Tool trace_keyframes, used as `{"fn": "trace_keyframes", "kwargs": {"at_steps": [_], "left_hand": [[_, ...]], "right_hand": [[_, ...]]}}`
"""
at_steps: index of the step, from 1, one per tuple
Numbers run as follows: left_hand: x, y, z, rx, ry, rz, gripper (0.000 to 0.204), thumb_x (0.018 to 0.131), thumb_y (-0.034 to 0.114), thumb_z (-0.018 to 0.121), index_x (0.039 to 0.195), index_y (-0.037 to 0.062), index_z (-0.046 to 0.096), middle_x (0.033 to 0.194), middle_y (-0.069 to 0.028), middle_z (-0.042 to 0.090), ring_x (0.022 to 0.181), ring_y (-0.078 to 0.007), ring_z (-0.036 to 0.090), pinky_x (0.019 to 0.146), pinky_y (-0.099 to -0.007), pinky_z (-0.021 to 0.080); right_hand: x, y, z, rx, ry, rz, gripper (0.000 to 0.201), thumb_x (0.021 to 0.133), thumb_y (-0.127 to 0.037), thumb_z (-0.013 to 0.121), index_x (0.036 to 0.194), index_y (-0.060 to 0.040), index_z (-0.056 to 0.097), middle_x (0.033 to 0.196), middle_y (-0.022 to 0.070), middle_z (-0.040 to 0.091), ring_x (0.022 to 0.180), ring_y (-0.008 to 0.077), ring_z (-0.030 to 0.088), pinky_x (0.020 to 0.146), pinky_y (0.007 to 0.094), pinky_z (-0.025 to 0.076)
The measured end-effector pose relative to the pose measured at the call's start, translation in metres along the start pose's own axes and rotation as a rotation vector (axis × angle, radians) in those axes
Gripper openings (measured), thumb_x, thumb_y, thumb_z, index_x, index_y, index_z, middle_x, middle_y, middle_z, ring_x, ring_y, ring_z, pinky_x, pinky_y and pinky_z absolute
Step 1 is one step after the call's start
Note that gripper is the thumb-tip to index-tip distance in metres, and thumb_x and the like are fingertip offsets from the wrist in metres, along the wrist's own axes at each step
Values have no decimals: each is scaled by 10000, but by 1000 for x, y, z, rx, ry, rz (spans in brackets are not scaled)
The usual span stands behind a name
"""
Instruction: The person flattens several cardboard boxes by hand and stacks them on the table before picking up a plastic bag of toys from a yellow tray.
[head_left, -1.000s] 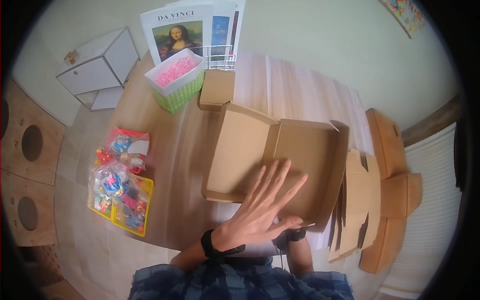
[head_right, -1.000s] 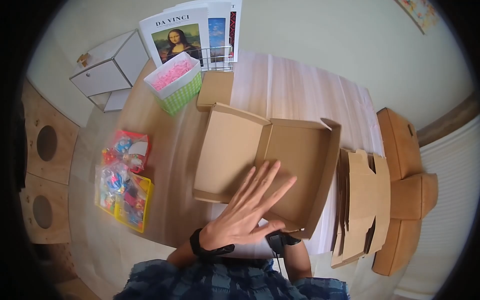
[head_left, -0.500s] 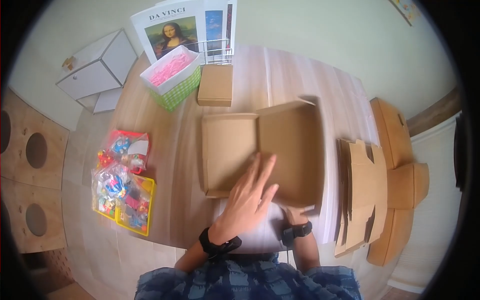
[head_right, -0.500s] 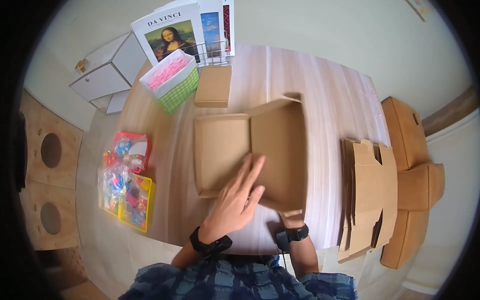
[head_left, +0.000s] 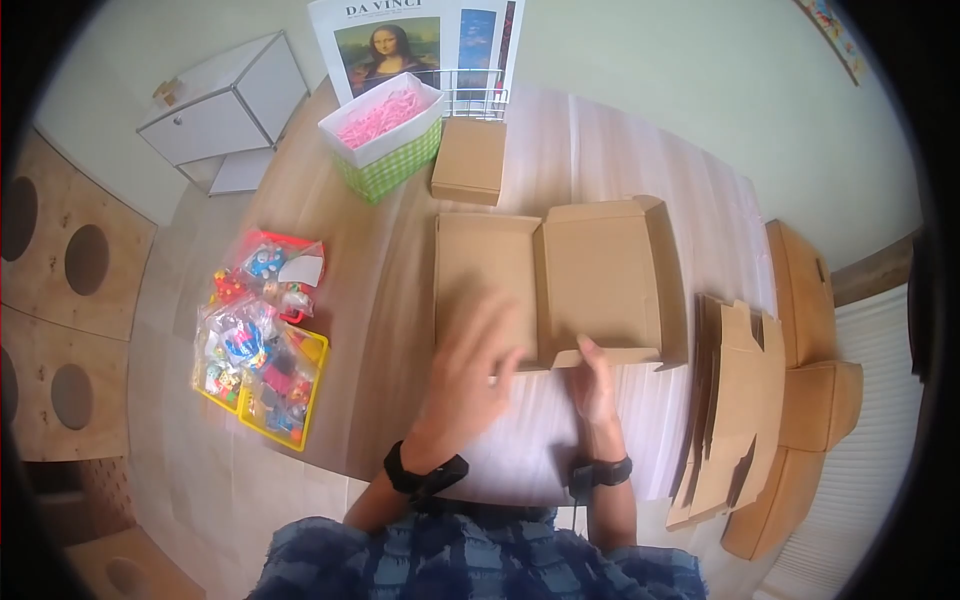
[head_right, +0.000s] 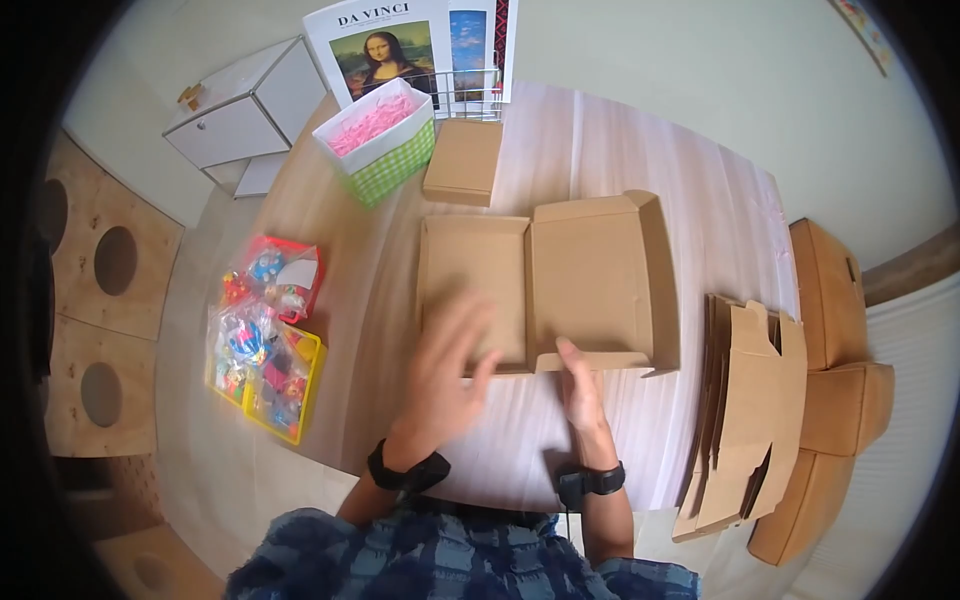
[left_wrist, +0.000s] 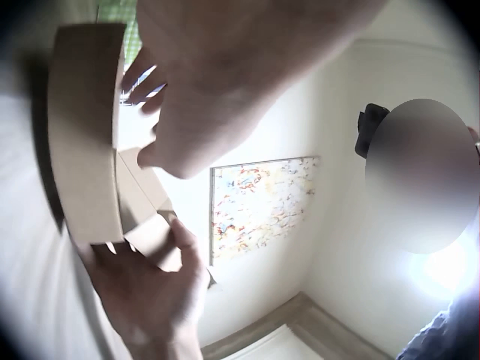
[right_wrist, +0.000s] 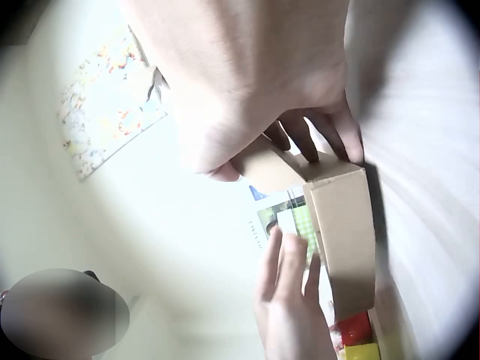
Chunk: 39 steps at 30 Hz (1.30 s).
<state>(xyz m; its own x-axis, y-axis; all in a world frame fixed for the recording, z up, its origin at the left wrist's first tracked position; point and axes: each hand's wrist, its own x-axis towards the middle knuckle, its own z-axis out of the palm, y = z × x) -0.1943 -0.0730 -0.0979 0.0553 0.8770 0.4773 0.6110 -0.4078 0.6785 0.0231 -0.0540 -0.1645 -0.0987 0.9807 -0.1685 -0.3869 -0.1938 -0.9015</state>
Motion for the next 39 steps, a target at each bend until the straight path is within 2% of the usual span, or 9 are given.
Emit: {"fn": "trace_keyframes", "kwargs": {"at_steps": [3,6,9,12,21,27,33,36,39], "left_hand": [[8,-7,-23,433,262,-264,512,978,131,724,1436,-39,573,1482,-248,570,1312,-354,605,1096,-405,486],[-1,-56,-17,-192,289,-451,385,1048,187,626,1340,-64,620,1216,-222,716,1125,-314,694,950,-405,536],[-8,-75,-26,-666,99,-693,398,1104,285,588,1317,-47,639,1192,-76,708,1051,-115,660,892,-280,527],[-9,-67,-29,-723,33,-765,367,1119,304,557,1261,-16,667,1076,-18,727,963,-86,670,824,-247,517],[-12,-70,-29,-827,-28,-696,335,1109,285,571,1250,0,677,1070,-27,726,953,-89,672,833,-262,518],[-5,-48,-26,-714,65,-665,416,1111,350,585,1241,-37,667,1055,-31,713,939,-74,647,803,-253,511],[-16,-60,-29,-1081,80,-847,454,1123,392,544,1297,-12,658,1086,-7,713,965,-87,661,836,-263,509],[-25,-64,-24,-1179,19,-883,426,1126,353,539,1323,-8,652,1166,-24,712,1057,-104,666,898,-268,506],[-27,-61,-20,-1269,-7,-790,437,1126,348,532,1356,-9,635,1249,-44,699,1169,-123,647,986,-286,492]], "right_hand": [[1,-8,-12,76,-57,-50,555,991,-278,624,1457,11,535,1426,121,609,1342,257,560,1161,420,405],[-5,-10,-13,196,-76,-31,536,951,-254,637,1406,21,572,1366,132,650,1307,263,591,1152,414,417],[-4,-8,-15,283,-8,-55,520,929,-236,632,1390,1,579,1351,129,662,1275,269,624,1107,426,478],[1,-11,-17,423,71,-66,542,919,-194,630,1431,-43,542,1386,98,647,1266,283,649,1079,465,539],[6,-21,-13,472,113,-67,534,933,-215,616,1425,-26,535,1384,108,637,1310,281,618,1116,462,505],[5,-17,-16,265,136,-78,571,898,-198,606,1438,-32,518,1425,102,599,1354,286,566,1152,475,455],[8,-25,-4,396,235,-146,563,917,-215,574,1450,-46,513,1401,100,620,1309,281,609,1109,461,504],[10,-30,-4,429,263,-86,525,937,-240,577,1420,-38,542,1356,103,656,1244,269,652,1056,421,540],[11,-33,-4,439,279,-62,498,950,-253,574,1395,-32,565,1330,103,673,1211,266,669,1026,400,551]]}}
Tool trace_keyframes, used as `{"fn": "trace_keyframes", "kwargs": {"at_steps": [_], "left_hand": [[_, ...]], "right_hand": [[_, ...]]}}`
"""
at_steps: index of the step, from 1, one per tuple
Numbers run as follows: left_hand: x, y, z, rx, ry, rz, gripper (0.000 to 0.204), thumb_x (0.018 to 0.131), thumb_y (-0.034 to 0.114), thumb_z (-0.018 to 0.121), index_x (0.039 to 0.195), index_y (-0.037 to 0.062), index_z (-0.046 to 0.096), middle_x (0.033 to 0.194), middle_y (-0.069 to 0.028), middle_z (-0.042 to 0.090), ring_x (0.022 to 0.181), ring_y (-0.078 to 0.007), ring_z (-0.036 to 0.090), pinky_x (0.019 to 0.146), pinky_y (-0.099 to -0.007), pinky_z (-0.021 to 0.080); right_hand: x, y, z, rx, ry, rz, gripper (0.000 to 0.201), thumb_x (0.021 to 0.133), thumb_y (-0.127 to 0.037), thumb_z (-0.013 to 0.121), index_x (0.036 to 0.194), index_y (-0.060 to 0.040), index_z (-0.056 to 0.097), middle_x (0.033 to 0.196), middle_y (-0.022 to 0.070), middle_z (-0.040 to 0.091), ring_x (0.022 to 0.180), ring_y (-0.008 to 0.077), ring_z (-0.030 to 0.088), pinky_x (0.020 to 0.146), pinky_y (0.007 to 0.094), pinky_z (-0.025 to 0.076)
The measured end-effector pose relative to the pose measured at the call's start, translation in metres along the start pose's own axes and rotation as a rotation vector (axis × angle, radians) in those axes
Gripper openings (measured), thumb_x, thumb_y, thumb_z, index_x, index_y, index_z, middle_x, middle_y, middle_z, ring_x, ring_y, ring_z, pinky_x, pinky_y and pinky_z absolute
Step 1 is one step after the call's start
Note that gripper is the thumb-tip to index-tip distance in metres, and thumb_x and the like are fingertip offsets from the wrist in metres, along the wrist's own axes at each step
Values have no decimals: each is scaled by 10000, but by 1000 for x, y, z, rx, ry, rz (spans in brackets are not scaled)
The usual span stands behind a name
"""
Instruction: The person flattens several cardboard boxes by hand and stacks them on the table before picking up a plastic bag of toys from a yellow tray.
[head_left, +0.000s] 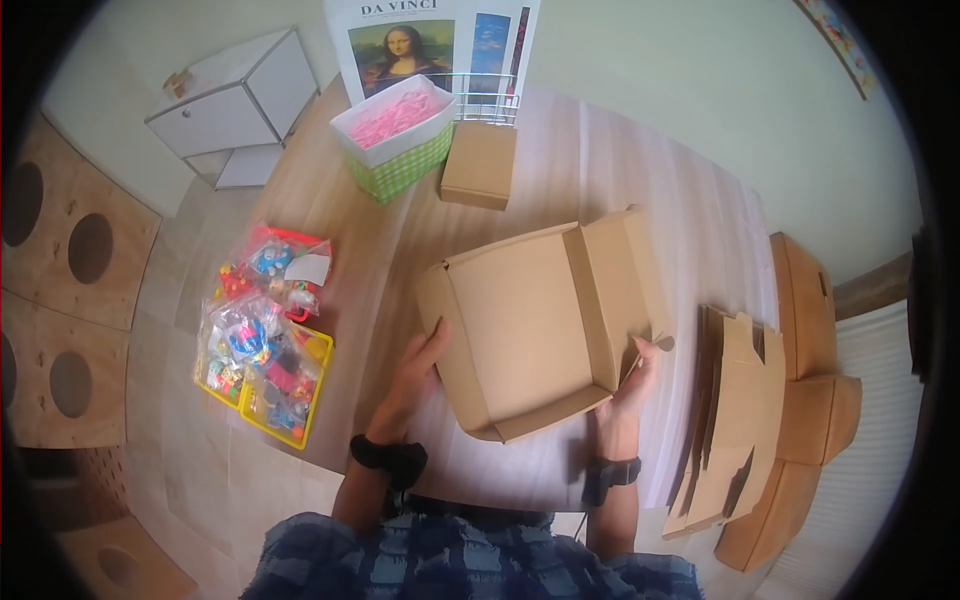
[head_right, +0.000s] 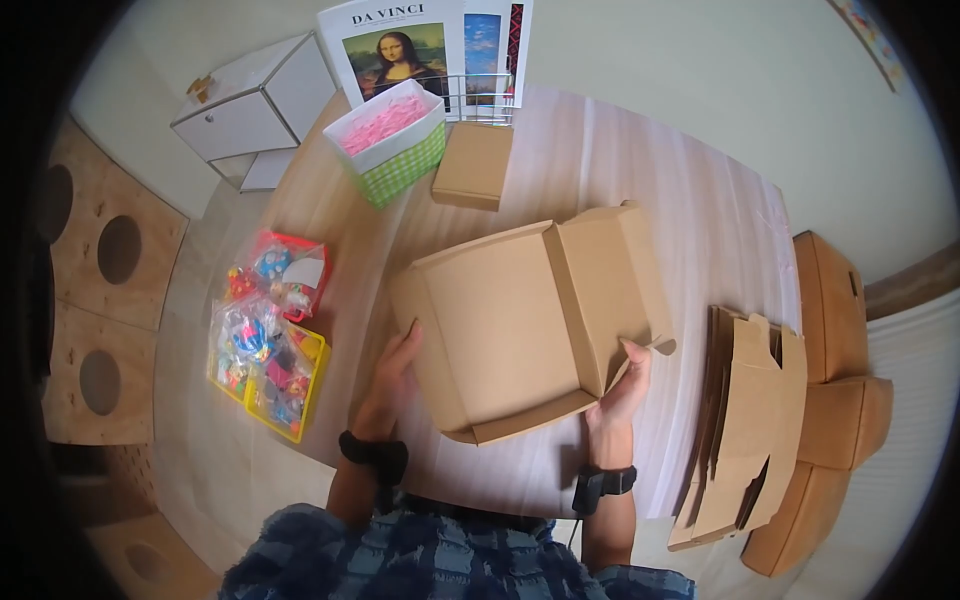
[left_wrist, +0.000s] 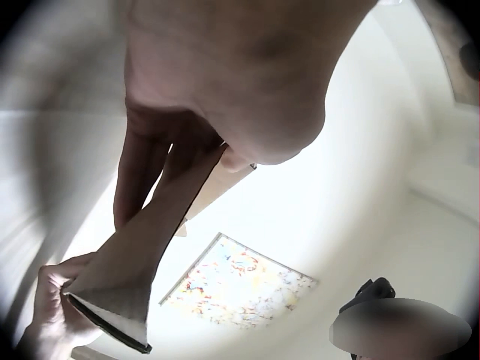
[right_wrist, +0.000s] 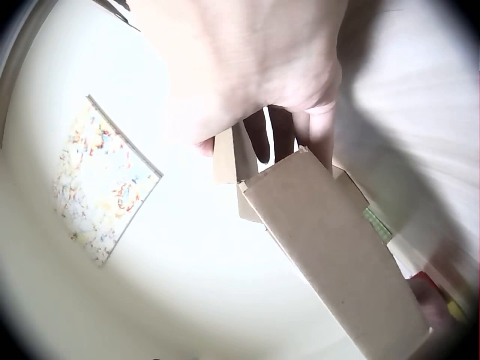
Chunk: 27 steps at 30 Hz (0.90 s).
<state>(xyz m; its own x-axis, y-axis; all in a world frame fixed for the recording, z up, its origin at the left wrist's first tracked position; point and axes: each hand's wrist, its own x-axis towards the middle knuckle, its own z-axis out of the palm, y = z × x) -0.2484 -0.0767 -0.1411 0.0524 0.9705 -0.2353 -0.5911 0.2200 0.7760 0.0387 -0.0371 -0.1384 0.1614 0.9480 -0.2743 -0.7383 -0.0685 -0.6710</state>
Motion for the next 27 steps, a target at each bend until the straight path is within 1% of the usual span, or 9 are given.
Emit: {"fn": "trace_keyframes", "kwargs": {"at_steps": [3,6,12,16,17,18,20,26,27], "left_hand": [[-2,-2,-3,6,-29,-18,483,1113,375,552,1384,-20,616,1320,-69,680,1249,-143,622,1055,-306,469],[-15,27,26,-18,-11,-100,493,1106,376,562,1375,-33,620,1322,-81,685,1249,-156,626,1063,-314,467],[-3,29,18,24,34,-65,392,1097,285,569,1353,-3,637,1277,-59,700,1169,-154,657,1035,-305,489],[4,16,26,362,190,76,391,1104,272,573,1349,-30,619,1246,-60,701,1123,-148,653,1006,-305,498],[4,11,31,404,191,152,400,1108,270,570,1362,-37,604,1262,-67,692,1129,-149,646,1007,-309,499],[3,5,35,444,194,229,409,1111,268,567,1374,-43,589,1278,-73,683,1135,-150,640,1007,-313,500],[2,-5,37,406,222,293,405,1087,229,602,1390,-38,564,1281,-81,664,1151,-157,622,1023,-324,491],[6,37,22,976,528,755,603,949,212,756,1471,14,530,1369,-179,647,1221,-299,633,1056,-408,487],[2,46,21,1127,532,724,600,944,226,761,1464,20,542,1363,-197,652,1217,-314,641,1044,-418,492]], "right_hand": [[2,1,0,12,45,-1,482,954,-258,573,1379,-30,582,1319,103,680,1193,266,675,1007,395,557],[6,1,-11,27,18,6,472,950,-257,583,1366,-34,595,1316,103,683,1194,266,675,1013,398,556],[1,1,-8,125,-7,58,469,991,-288,587,1390,-41,580,1373,113,660,1269,272,642,1041,415,552],[-8,-2,16,193,-184,104,576,1081,-396,552,1517,-31,461,1503,129,565,1342,286,592,1064,434,544],[-7,4,1,29,-337,91,660,1113,-473,487,1582,-23,368,1562,144,497,1374,307,561,1111,460,515],[-10,10,1,-93,-311,64,641,1111,-404,533,1584,-8,361,1556,159,497,1388,306,547,1118,435,506],[-13,24,11,-611,-190,-82,578,1104,-285,579,1566,8,393,1507,157,537,1379,248,541,1054,374,525],[-12,-1,5,-1077,-328,-52,318,1102,-164,549,1283,94,588,1022,93,699,964,129,611,838,335,522],[-16,2,8,-1052,-339,-180,294,1108,-171,540,1231,90,599,911,62,682,835,132,582,794,343,514]]}}
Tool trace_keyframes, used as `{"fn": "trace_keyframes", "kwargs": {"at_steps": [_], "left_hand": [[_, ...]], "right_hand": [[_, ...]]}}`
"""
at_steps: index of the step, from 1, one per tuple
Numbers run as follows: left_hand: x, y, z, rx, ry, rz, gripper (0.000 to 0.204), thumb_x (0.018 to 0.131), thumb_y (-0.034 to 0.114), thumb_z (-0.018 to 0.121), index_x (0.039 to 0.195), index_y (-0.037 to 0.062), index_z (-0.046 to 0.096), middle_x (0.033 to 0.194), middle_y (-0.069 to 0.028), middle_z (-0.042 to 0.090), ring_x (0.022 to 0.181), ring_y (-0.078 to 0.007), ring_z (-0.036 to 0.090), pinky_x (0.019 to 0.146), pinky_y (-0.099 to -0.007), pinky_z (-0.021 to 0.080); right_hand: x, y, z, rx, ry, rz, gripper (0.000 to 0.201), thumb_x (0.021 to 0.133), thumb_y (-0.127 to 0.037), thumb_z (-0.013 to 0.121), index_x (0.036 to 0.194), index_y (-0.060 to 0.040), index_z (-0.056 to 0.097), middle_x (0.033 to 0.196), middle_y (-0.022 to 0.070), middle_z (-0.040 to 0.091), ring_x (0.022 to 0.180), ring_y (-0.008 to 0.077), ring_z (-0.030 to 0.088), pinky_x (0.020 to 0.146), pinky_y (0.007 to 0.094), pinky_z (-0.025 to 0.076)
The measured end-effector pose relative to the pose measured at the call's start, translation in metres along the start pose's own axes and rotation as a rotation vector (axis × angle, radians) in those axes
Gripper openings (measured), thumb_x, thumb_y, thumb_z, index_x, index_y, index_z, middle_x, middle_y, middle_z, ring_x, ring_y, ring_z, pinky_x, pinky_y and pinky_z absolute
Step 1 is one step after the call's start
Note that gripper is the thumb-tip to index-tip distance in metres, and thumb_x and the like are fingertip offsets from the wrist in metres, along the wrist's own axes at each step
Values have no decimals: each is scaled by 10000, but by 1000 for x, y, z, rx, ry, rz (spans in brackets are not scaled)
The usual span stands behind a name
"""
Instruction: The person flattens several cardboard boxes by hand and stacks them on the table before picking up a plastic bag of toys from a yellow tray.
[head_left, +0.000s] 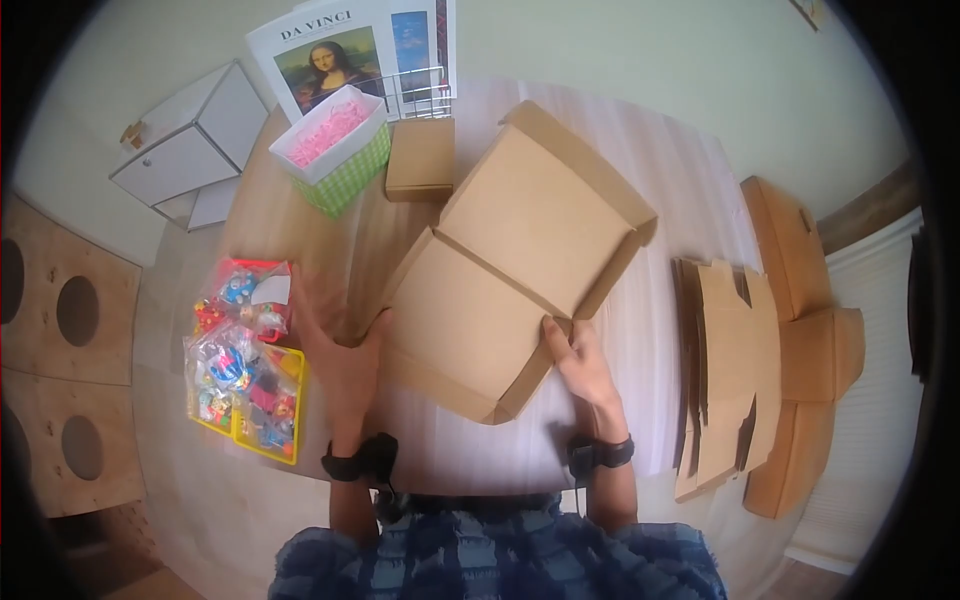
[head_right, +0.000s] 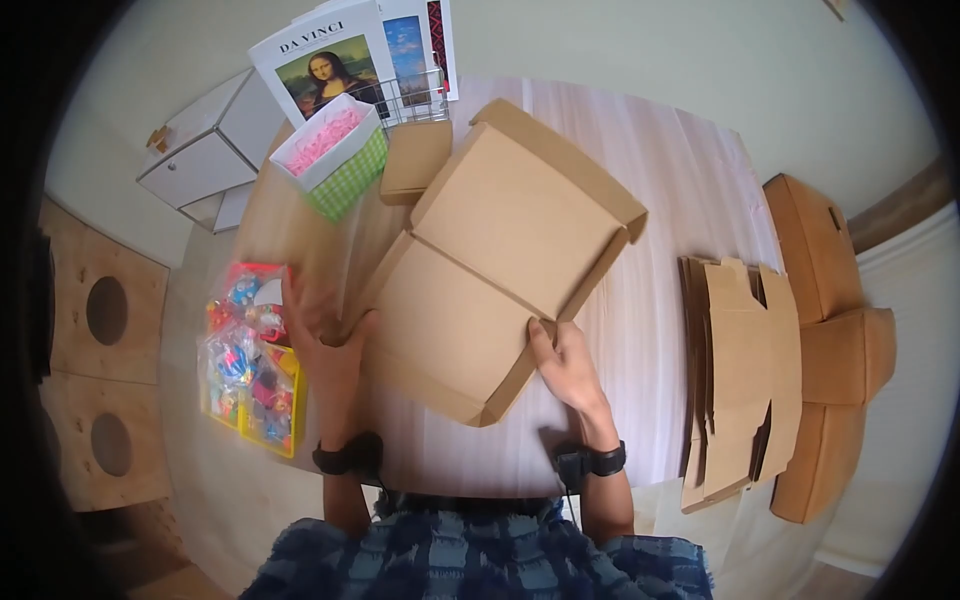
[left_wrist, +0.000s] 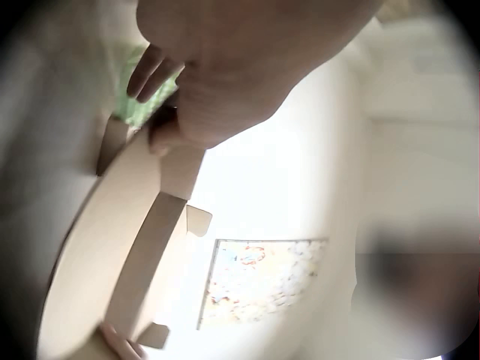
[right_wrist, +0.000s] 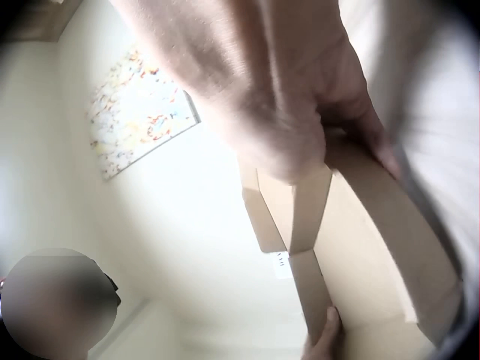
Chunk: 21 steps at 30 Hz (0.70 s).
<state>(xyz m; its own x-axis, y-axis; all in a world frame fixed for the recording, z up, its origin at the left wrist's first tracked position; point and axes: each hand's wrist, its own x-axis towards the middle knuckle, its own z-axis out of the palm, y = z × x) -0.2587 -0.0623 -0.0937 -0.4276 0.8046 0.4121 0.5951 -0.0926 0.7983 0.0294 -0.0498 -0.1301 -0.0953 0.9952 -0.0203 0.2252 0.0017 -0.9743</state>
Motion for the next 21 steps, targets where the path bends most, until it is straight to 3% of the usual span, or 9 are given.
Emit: {"fn": "trace_keyframes", "kwargs": {"at_steps": [1,3,6,7,11,12,15,18,21], "left_hand": [[4,3,-8,136,-43,32,598,939,240,767,1456,27,554,1358,-215,657,1212,-329,650,1033,-428,498],[7,5,-20,401,-379,15,529,966,275,746,1410,28,599,1310,-241,681,1182,-341,675,995,-442,513],[13,-2,-11,284,-563,-228,405,1020,308,692,1291,7,668,1121,-229,727,1049,-299,707,914,-407,525],[11,-2,-10,183,-557,-238,393,1042,318,664,1268,-4,674,1086,-216,736,1019,-293,704,902,-394,523],[-2,-26,-8,-156,-549,-260,403,1105,346,584,1203,-31,690,1022,-148,754,931,-237,673,861,-332,507],[-3,-32,-6,-224,-549,-260,408,1114,349,571,1194,-33,691,1025,-126,754,917,-216,660,853,-315,502],[-9,-44,-3,-215,-507,-391,426,1132,366,537,1216,-23,689,1034,-61,725,917,-157,618,843,-294,489],[-24,-69,13,-62,-265,-208,345,1105,297,602,1285,5,640,1078,-73,691,989,-157,619,885,-300,496],[-10,-19,6,-32,-487,-233,372,1046,208,679,1344,12,573,1157,-125,684,1099,-220,644,953,-338,507]], "right_hand": [[-1,-7,-1,-33,-58,29,289,1106,-169,543,1243,80,599,930,62,686,857,130,587,805,341,516],[-5,-24,-3,-96,-172,86,282,1103,-164,551,1268,60,599,966,62,693,900,124,599,826,336,521],[-8,-35,2,9,-126,-82,283,1080,-168,625,1283,27,607,1041,34,694,978,106,605,858,308,518],[-9,-36,3,62,-85,-119,293,1076,-173,642,1288,26,605,1062,31,694,993,101,604,863,300,517],[5,-17,-26,169,-86,234,273,1059,-224,698,1116,43,704,960,2,706,893,58,587,791,249,495],[5,-24,-25,215,-51,181,286,1067,-245,687,1059,35,743,882,-17,695,836,51,572,758,245,484],[6,-11,-24,206,15,173,319,1083,-265,660,1107,40,749,892,-8,701,836,52,572,758,251,486],[7,-1,-26,179,52,180,342,1091,-268,642,1135,55,747,894,7,708,843,57,578,763,256,495],[5,-17,-21,103,88,165,341,1093,-251,635,1125,73,737,887,14,702,846,61,578,762,261,499]]}}
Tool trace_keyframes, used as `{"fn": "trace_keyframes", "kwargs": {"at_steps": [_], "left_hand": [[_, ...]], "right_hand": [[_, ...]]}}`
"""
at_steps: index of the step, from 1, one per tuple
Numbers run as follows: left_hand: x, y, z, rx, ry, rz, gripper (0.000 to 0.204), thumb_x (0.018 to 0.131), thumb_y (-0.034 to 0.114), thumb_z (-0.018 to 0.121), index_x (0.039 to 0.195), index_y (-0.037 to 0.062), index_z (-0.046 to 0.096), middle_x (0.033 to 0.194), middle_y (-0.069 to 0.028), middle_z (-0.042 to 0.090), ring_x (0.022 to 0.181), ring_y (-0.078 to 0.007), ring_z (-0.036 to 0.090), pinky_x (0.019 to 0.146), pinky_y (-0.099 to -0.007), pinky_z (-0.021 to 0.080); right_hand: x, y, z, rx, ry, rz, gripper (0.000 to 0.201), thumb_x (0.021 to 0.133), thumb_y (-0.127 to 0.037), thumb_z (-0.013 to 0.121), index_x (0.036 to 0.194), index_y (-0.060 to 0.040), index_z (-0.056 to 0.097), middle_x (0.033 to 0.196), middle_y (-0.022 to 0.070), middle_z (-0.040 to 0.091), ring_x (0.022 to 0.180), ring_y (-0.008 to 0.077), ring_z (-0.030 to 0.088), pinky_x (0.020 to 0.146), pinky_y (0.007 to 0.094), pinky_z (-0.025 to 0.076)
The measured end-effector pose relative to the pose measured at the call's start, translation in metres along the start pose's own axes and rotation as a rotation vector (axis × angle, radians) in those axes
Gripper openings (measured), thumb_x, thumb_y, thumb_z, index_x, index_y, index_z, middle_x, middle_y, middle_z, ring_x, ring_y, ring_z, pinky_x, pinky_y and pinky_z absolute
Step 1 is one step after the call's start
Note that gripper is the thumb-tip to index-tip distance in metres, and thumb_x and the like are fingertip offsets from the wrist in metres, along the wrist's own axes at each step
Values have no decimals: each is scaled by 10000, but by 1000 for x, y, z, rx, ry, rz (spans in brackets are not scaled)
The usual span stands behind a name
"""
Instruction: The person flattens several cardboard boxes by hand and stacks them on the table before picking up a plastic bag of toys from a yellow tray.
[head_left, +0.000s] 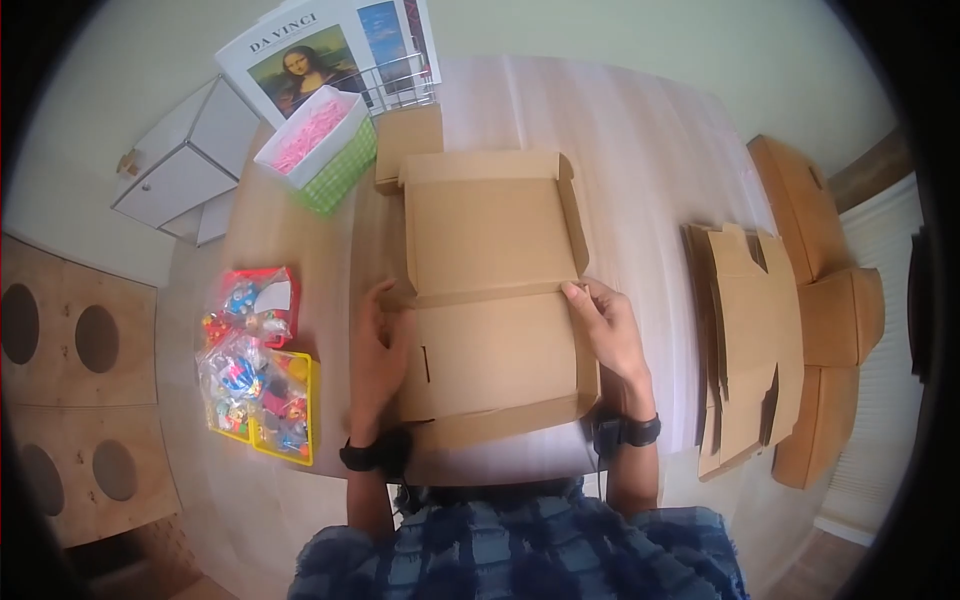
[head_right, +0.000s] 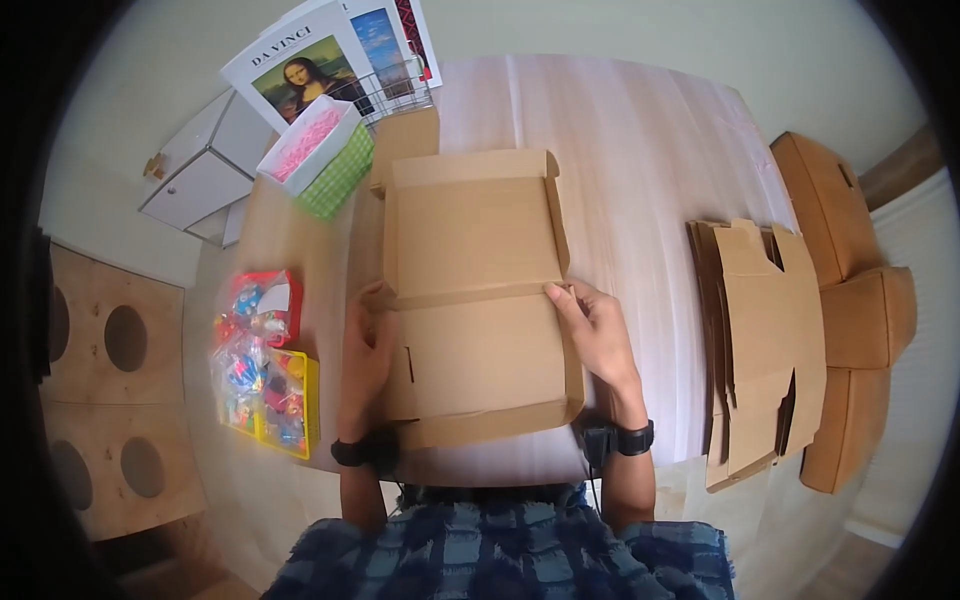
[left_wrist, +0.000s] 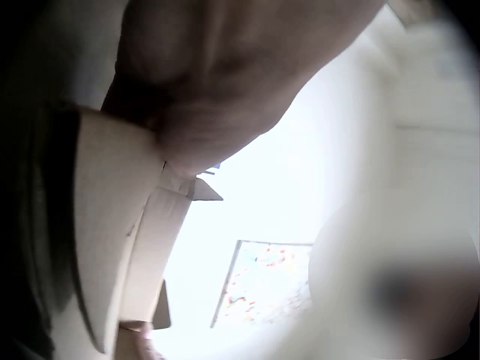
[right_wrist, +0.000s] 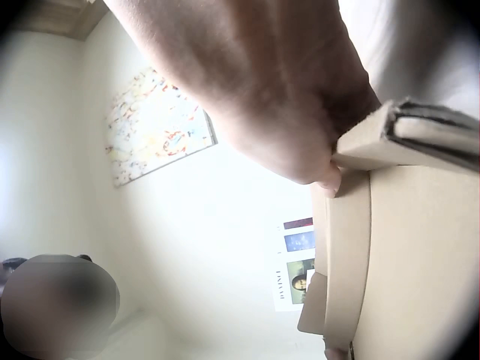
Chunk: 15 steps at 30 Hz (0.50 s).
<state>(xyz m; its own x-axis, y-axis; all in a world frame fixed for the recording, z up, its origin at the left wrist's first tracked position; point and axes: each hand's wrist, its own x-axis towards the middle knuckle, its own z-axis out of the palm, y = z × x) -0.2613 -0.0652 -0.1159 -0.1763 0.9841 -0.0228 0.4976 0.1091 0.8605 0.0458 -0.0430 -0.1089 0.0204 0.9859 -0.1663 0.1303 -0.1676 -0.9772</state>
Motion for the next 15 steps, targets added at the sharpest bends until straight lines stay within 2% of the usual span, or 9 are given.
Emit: {"fn": "trace_keyframes", "kwargs": {"at_steps": [1,3,6,9,12,15], "left_hand": [[-1,8,2,11,-29,31,398,1027,180,701,1358,15,554,1182,-139,681,1130,-237,649,971,-347,509],[-7,4,11,34,37,220,448,987,127,736,1370,17,531,1225,-155,673,1174,-256,648,995,-359,509],[-6,-13,14,-144,-11,153,462,980,123,739,1379,21,531,1239,-142,668,1156,-227,641,978,-337,508],[-5,-16,15,-302,-9,160,456,983,106,725,1384,27,523,1243,-126,659,1155,-209,635,976,-328,506],[-9,-5,11,-318,7,124,454,991,85,697,1402,26,513,1235,-118,646,1143,-206,626,981,-331,502],[-7,-15,13,-335,-13,124,478,996,47,661,1436,9,479,1344,-126,588,1273,-205,570,1083,-323,445]], "right_hand": [[0,4,0,-8,1,-13,332,1090,-238,638,1124,79,729,879,17,699,849,63,578,765,262,502],[1,9,-2,-16,-7,-25,332,1092,-239,638,1117,81,725,887,19,702,856,64,579,770,260,503],[-1,3,-3,-24,-17,-14,340,1094,-248,638,1118,82,716,912,20,710,869,64,584,779,256,505],[0,0,-3,-8,-37,-1,357,1096,-264,637,1148,83,702,938,17,712,880,65,592,790,256,508],[-2,-2,1,-24,-50,-7,371,1098,-271,634,1191,84,690,956,14,713,891,69,601,803,259,513],[-3,1,8,-20,-17,-30,385,1104,-278,619,1225,83,677,1027,57,725,940,106,625,844,290,520]]}}
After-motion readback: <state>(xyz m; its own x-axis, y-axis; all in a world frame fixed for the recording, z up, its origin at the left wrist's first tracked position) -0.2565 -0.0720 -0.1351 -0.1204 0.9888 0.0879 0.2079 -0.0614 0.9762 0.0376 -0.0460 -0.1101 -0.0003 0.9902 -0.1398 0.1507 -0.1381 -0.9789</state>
